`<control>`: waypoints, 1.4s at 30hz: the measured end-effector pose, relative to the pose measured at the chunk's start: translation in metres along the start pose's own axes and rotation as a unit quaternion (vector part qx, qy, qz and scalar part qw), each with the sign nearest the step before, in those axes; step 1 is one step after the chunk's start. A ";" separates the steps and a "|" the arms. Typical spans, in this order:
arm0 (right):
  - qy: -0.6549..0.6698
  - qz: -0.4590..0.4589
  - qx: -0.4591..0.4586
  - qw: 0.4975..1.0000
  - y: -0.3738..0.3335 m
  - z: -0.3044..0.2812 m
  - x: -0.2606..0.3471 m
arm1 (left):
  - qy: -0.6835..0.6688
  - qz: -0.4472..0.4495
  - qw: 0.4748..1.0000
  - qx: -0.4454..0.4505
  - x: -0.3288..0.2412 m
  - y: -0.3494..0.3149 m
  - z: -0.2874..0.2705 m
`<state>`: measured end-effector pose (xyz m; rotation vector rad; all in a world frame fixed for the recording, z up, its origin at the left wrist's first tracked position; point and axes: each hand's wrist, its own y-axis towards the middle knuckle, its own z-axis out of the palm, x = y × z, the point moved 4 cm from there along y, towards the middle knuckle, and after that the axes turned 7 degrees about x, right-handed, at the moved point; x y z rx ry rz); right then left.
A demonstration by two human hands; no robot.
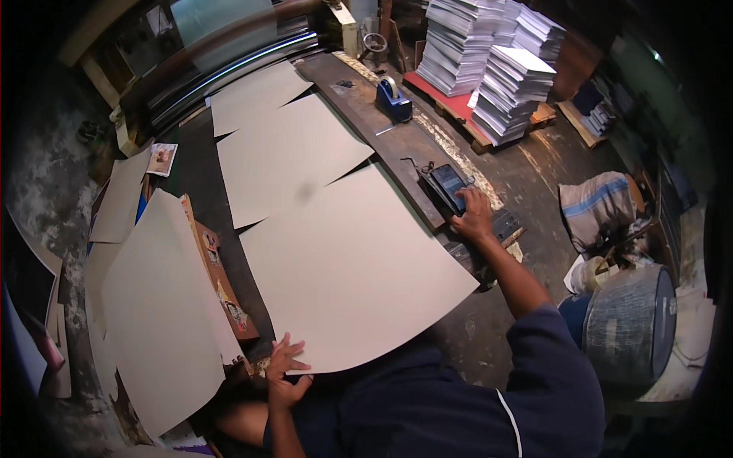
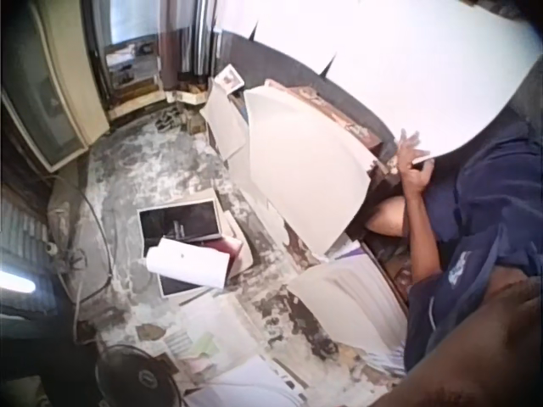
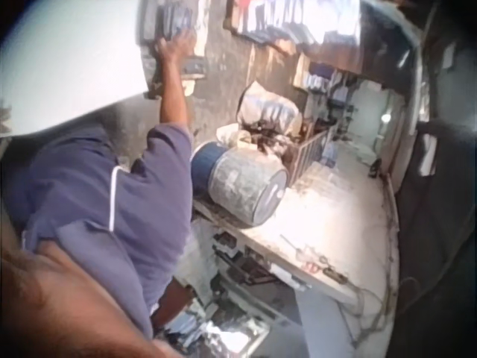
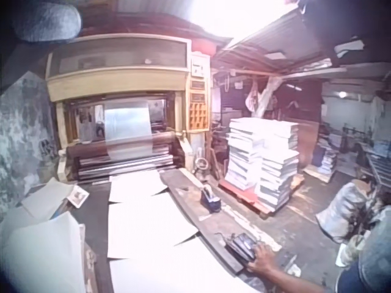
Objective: The person laminates paper sheets by feeding them one at a time into a thermal lamination machine. They align each sheet on the entry tray, press a button to engage the rollers, and ensure the sheets pass through correctly.
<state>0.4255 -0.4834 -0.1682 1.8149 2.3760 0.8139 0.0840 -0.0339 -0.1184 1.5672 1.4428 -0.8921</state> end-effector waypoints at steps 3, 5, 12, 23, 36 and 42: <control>-0.002 0.001 0.002 1.000 -0.001 -0.003 -0.002 | 0.036 0.006 0.999 0.016 0.003 0.016 -0.007; 0.002 0.001 0.000 1.000 -0.001 -0.003 0.001 | 0.084 -0.004 0.996 0.025 0.003 0.023 -0.013; 0.051 0.081 -0.088 0.991 -0.002 -0.010 -0.005 | 0.199 -0.107 0.974 0.002 0.002 0.031 -0.022; 0.062 0.271 0.068 0.958 -0.095 -0.106 -0.072 | 0.280 -0.164 0.941 -0.093 -0.042 0.046 0.007; -0.118 0.258 0.275 0.919 -0.145 -0.101 -0.060 | 0.378 0.106 0.875 -0.284 -0.170 -0.020 -0.076; -0.099 0.247 0.228 0.937 -0.118 -0.096 -0.026 | 0.442 -0.084 0.868 -0.209 -0.120 -0.041 -0.097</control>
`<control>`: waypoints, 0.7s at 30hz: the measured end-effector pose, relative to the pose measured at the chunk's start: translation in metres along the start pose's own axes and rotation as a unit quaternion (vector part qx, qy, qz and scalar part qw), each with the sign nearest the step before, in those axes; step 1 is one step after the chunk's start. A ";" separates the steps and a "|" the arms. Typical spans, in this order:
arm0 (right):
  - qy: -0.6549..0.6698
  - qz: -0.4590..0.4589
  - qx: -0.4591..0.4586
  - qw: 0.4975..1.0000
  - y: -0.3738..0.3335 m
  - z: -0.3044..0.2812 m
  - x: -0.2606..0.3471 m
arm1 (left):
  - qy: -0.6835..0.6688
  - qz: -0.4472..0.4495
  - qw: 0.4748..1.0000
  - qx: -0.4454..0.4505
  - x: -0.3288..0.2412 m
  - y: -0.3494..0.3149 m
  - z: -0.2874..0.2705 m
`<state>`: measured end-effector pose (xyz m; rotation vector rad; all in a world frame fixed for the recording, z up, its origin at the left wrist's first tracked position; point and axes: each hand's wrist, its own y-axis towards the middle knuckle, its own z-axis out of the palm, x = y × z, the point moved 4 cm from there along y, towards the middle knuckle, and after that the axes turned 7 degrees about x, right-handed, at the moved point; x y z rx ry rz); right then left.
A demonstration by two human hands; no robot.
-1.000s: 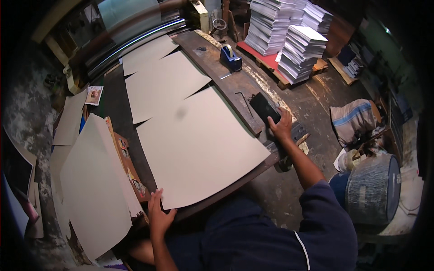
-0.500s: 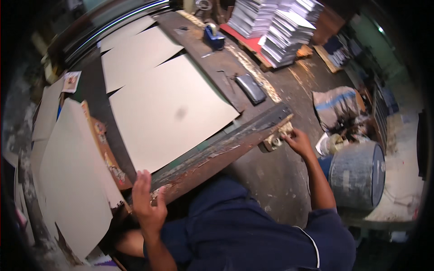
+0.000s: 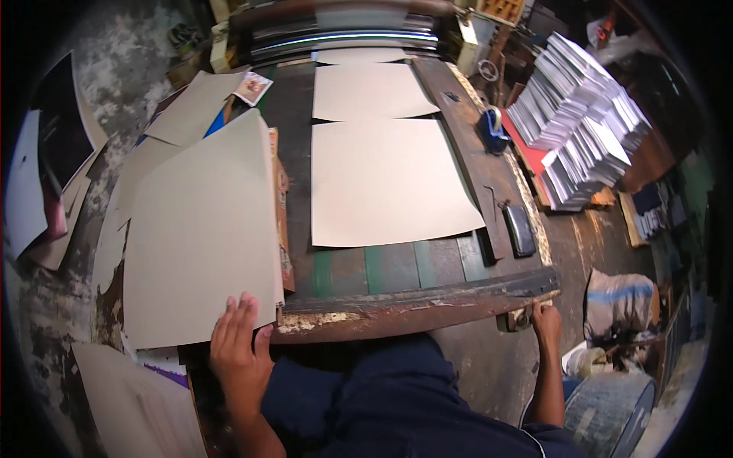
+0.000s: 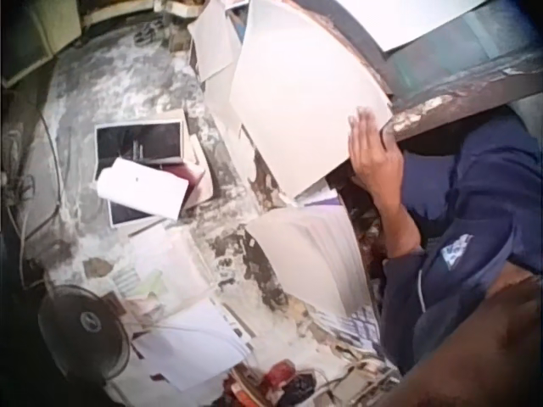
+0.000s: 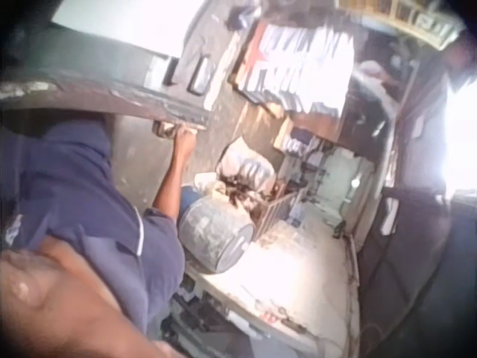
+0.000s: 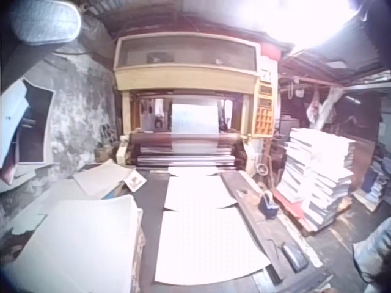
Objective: The person laminates paper sheets by feeding them one at a time into a thermal lamination machine. They align each sheet on the entry tray, press a button to engage the rollers, and ensure the sheets pass through correctly.
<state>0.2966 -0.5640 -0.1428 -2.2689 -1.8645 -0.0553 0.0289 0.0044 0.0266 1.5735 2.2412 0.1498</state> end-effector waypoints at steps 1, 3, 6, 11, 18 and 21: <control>0.027 -0.022 -0.033 0.999 0.003 -0.001 0.006 | 0.011 0.000 0.999 -0.051 0.000 -0.001 0.003; 0.052 -0.051 -0.046 0.996 0.001 -0.003 0.030 | 0.010 -0.014 0.997 -0.080 0.001 -0.001 0.004; 0.136 -0.096 -0.043 0.985 -0.011 -0.006 0.081 | 0.007 -0.021 0.991 -0.128 0.002 -0.005 -0.001; 0.358 -0.216 0.068 0.906 -0.027 0.032 0.172 | -0.157 -0.048 0.983 -0.080 0.013 -0.002 -0.012; 0.473 -0.279 0.275 0.789 -0.099 0.021 0.314 | -0.610 -0.226 0.695 -0.306 0.063 -0.007 0.005; 0.539 -0.312 0.362 0.694 -0.119 0.007 0.347 | -0.266 -0.114 0.920 -0.264 0.029 -0.007 -0.017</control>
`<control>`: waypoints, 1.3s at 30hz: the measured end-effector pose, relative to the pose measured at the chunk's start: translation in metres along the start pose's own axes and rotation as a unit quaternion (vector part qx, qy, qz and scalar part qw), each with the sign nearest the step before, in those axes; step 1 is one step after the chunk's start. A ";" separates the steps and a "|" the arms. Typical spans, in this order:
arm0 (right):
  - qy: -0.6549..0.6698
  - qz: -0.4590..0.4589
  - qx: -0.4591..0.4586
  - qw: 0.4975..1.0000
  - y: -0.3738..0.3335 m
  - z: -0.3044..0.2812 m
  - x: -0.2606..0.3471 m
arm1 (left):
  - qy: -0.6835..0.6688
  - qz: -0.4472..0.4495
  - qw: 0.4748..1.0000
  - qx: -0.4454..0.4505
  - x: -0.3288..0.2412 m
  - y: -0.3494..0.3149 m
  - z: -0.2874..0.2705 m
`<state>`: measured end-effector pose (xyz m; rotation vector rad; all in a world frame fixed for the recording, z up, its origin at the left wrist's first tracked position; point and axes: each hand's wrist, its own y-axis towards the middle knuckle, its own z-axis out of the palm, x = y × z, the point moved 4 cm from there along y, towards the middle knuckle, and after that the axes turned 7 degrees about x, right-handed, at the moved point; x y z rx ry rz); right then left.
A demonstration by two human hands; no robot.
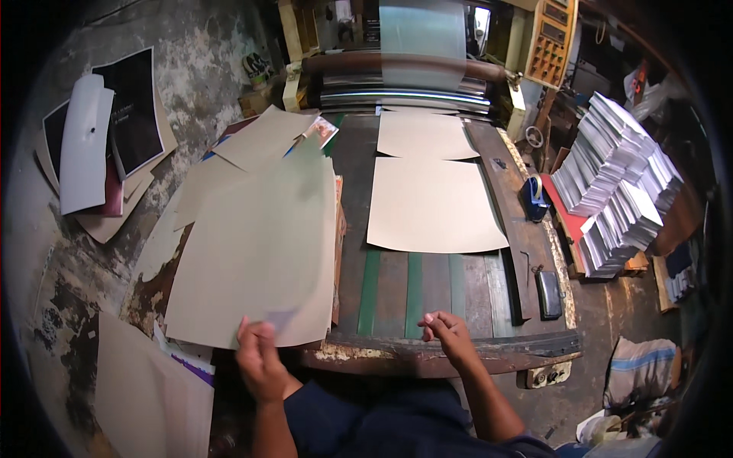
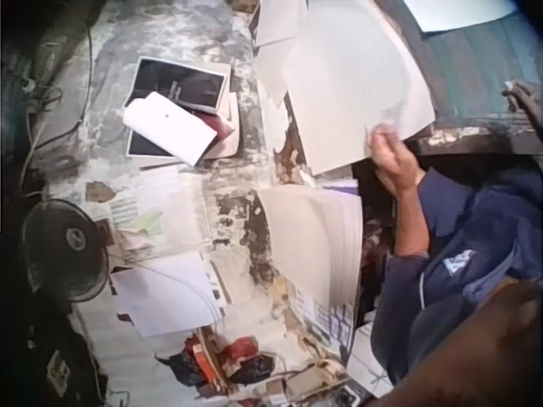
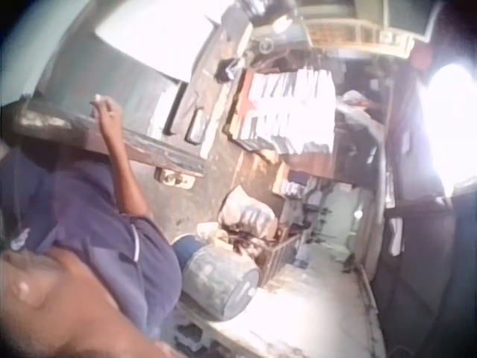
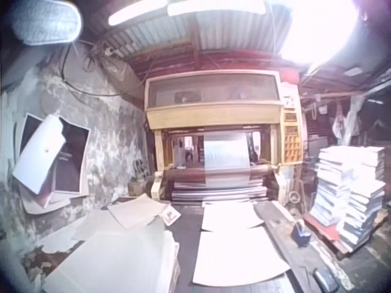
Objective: The person laminates paper sheets by feeding them one at a time into a thermal lamination machine. They align each sheet on the entry tray, press a button to engage the rollers, and ensure the sheets pass through correctly.
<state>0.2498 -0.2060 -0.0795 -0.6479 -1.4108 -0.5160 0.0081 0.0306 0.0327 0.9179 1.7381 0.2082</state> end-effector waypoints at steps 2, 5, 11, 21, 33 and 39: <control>0.177 -0.009 0.064 0.982 0.002 0.009 0.011 | 0.036 0.086 0.987 0.130 -0.035 -0.002 0.014; 0.305 -0.020 0.150 0.940 -0.005 0.015 0.035 | -0.007 0.145 0.951 0.272 -0.044 -0.010 0.023; 0.281 0.074 0.105 0.951 -0.017 -0.001 -0.005 | 0.147 0.201 0.924 0.291 -0.052 -0.019 0.032; 0.393 0.224 -0.061 0.890 -0.097 0.039 -0.115 | 0.237 0.154 0.948 0.145 -0.027 -0.011 0.028; 0.429 0.174 -0.086 0.882 0.013 0.004 -0.115 | 0.032 -0.116 0.978 0.173 -0.002 -0.008 0.010; 0.407 0.110 -0.122 0.898 0.061 -0.009 -0.112 | -0.291 -0.213 0.929 -0.080 0.004 -0.009 0.009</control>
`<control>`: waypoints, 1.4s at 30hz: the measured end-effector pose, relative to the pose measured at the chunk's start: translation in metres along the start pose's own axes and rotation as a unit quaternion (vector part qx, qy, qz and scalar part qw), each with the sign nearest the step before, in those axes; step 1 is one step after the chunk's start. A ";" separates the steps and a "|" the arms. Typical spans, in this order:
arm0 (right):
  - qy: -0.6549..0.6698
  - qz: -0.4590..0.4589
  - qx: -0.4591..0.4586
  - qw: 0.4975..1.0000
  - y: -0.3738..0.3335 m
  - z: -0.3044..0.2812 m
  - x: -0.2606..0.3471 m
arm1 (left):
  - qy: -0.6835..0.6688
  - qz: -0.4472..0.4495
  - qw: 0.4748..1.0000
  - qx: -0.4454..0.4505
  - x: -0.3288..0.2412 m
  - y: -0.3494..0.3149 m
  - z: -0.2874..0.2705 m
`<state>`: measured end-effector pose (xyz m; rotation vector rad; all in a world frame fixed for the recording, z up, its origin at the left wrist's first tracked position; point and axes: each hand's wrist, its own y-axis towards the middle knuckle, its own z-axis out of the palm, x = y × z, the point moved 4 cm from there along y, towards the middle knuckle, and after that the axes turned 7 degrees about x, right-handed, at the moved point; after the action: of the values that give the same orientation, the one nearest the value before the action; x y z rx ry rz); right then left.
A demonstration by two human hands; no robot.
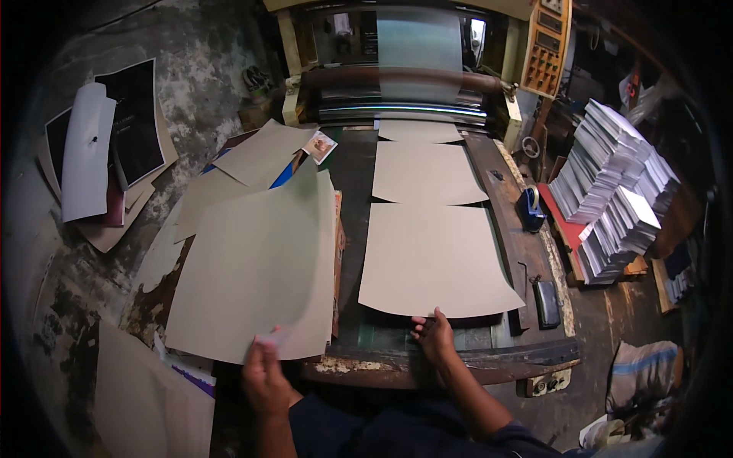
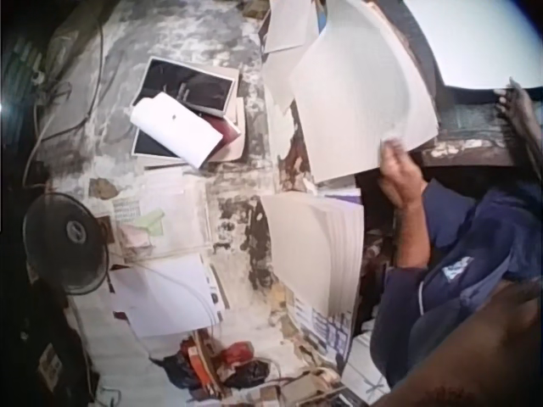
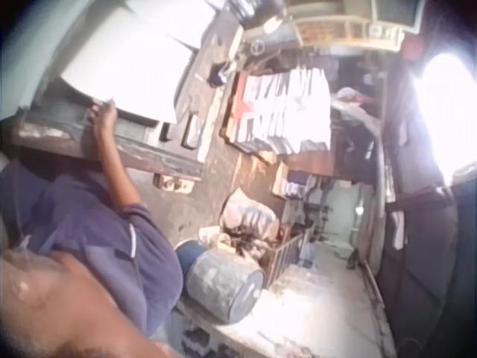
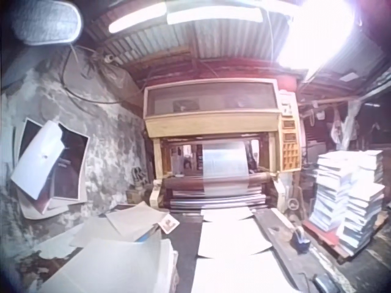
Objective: The person laminates paper sheets by feeding them one at a time into a thermal lamination machine. They align each sheet on the entry tray, press a button to engage the rollers, and ensure the sheets pass through correctly.
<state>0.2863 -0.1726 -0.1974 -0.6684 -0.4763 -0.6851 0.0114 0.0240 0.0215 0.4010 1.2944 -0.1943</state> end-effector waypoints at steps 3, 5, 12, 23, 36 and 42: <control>-0.004 0.027 -0.042 0.999 -0.015 0.016 -0.001 | 0.409 0.208 0.874 0.156 -0.017 -0.014 0.019; 0.018 0.070 -0.050 0.996 -0.046 0.040 0.008 | 0.375 0.256 0.831 0.322 -0.023 -0.025 0.031; -0.151 0.004 0.106 0.983 -0.111 0.052 0.056 | 0.398 0.284 0.718 0.495 -0.026 -0.041 0.044; -0.127 0.102 0.070 0.984 -0.156 -0.042 -0.018 | 0.495 0.336 0.771 0.220 -0.017 -0.017 0.039; -0.117 0.133 0.101 0.979 -0.196 -0.028 -0.038 | 0.411 0.193 0.867 0.204 -0.004 -0.018 0.027; -0.043 0.112 0.029 0.992 -0.152 -0.032 -0.034 | 0.540 0.137 0.816 0.158 -0.007 -0.033 0.036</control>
<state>0.1618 -0.2696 -0.1791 -0.6854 -0.4903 -0.4312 0.0294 -0.0213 0.0299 1.0753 2.3079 0.1017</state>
